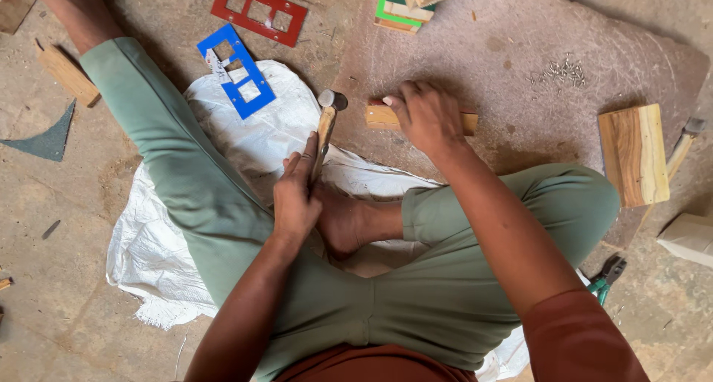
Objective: The person sits on the floor and assembles a red wooden frame by hammering nails into it. They repeatedly pick up nails, position them, and strike them with a hammer to secure the frame pieces together.
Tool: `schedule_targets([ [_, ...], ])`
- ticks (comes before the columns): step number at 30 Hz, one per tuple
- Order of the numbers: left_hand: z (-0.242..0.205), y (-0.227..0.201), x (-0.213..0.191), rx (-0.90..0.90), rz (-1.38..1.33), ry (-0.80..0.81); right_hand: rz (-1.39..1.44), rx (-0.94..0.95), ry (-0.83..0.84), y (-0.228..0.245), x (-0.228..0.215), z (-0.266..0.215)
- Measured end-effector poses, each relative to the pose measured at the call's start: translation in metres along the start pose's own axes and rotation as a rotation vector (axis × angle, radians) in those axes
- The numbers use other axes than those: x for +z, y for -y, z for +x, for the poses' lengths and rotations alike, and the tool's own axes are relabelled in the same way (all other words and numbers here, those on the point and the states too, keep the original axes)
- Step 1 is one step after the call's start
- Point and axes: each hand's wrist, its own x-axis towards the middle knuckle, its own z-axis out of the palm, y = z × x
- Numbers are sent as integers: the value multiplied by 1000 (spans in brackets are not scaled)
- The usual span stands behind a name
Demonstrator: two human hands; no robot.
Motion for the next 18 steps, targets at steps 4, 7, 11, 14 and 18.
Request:
schedule_targets([
  [4, 3, 11, -2, 163, 19, -91, -29, -31, -27, 13, 8, 15],
  [7, 2, 15, -1, 97, -16, -52, -97, 56, 63, 16, 8, 24],
  [11, 2, 16, -1, 24, -39, 40, -106, 26, 47, 15, 6, 24],
  [14, 5, 7, 0, 139, 66, 11, -101, 38, 66, 14, 7, 25],
  [18, 10, -12, -3, 81, 130, 80, -125, 53, 68, 12, 10, 25],
])
